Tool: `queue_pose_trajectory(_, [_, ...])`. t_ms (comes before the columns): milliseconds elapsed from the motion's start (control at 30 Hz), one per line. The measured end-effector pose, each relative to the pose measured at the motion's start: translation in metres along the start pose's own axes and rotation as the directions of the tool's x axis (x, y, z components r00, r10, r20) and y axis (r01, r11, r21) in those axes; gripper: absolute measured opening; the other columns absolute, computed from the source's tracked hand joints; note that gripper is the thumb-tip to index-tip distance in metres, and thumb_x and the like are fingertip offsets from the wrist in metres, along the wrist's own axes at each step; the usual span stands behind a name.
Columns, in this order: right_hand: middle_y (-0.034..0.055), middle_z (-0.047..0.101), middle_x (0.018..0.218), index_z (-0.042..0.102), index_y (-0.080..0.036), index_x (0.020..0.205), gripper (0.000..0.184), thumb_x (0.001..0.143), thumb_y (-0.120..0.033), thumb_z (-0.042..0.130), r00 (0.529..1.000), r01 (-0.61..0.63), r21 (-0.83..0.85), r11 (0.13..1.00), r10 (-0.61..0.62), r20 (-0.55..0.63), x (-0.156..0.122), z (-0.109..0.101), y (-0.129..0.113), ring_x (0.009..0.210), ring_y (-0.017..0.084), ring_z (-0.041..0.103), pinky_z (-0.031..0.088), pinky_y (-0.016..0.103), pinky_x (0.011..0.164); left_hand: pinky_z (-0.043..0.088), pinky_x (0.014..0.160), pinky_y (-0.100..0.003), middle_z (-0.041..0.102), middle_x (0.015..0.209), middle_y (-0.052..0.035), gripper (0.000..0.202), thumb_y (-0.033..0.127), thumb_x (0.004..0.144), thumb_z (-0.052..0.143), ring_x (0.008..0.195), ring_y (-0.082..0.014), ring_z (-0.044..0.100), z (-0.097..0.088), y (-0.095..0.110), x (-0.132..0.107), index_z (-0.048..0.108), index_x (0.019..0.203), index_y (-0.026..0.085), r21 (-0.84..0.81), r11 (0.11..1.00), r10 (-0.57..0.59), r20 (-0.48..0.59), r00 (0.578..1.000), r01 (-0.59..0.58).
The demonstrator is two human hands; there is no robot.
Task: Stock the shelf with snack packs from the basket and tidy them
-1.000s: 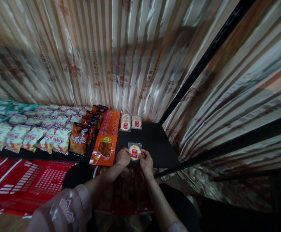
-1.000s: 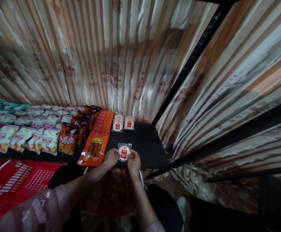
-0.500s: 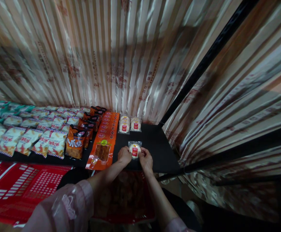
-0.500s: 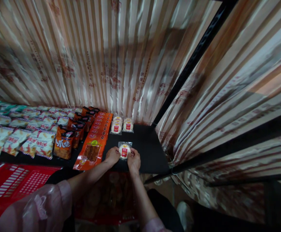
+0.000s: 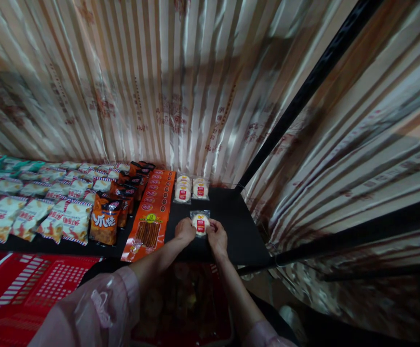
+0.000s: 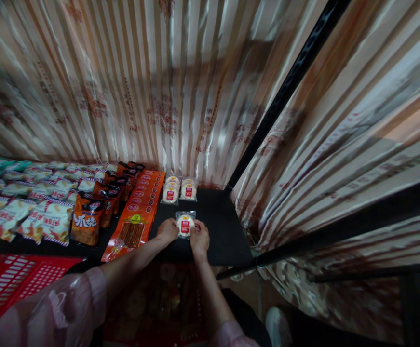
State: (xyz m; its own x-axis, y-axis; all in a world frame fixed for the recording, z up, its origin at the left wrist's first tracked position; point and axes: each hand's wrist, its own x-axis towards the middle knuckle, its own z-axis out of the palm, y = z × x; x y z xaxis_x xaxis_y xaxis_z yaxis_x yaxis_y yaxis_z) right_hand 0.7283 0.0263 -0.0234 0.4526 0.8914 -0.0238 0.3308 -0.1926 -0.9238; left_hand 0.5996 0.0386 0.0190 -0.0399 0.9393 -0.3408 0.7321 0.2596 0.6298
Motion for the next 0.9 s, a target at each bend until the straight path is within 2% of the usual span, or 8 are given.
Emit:
queue_pose_trajectory(200, [0.0067, 0.069, 0.084, 0.062, -0.016, 0.092, 0.033, 0.063, -0.025, 0.051, 0.999, 0.027, 0.077, 0.997, -0.024, -0.042, 0.014, 0.008, 0.006, 0.073, 0.019, 0.066, 0.053, 0.029, 0.068, 0.044, 0.070, -0.019, 0.072, 0.088, -0.0043, 0.024, 0.012, 0.078, 0.054, 0.083, -0.0144, 0.067, -0.001, 0.009, 0.006, 0.067, 0.097, 0.019, -0.028, 0.999, 0.015, -0.031, 0.999, -0.016])
queue_pose_trajectory(400, [0.0077, 0.069, 0.089, 0.060, -0.017, 0.094, 0.029, 0.067, -0.026, 0.052, 0.994, 0.100, 0.062, 0.993, -0.097, -0.043, 0.030, 0.015, 0.010, 0.075, 0.017, 0.066, 0.053, 0.026, 0.068, 0.044, 0.075, -0.021, 0.070, 0.099, -0.0087, 0.027, 0.014, 0.080, 0.052, 0.094, -0.0172, 0.064, 0.001, 0.016, 0.015, 0.066, 0.103, 0.017, -0.019, 0.999, 0.025, -0.065, 0.998, -0.026])
queue_pose_trajectory(667, [0.0069, 0.069, 0.088, 0.059, -0.017, 0.097, 0.033, 0.066, -0.025, 0.054, 0.996, 0.065, 0.005, 0.998, -0.064, -0.060, 0.051, 0.018, 0.011, 0.071, 0.015, 0.065, 0.052, 0.024, 0.064, 0.045, 0.082, -0.023, 0.065, 0.109, -0.0137, 0.026, 0.020, 0.082, 0.053, 0.101, -0.0203, 0.061, 0.005, 0.024, 0.030, 0.066, 0.104, 0.015, -0.018, 1.000, 0.006, -0.079, 0.997, -0.007])
queue_pose_trajectory(900, [0.0080, 0.069, 0.094, 0.059, -0.017, 0.102, 0.035, 0.069, -0.027, 0.053, 0.995, 0.084, 0.002, 0.996, -0.084, -0.059, 0.064, 0.021, 0.007, 0.078, 0.017, 0.066, 0.052, 0.028, 0.072, 0.045, 0.084, -0.024, 0.063, 0.112, -0.0129, 0.031, 0.024, 0.082, 0.054, 0.102, -0.0196, 0.061, 0.006, 0.035, 0.040, 0.062, 0.111, 0.015, -0.055, 0.998, 0.015, -0.099, 0.995, -0.020])
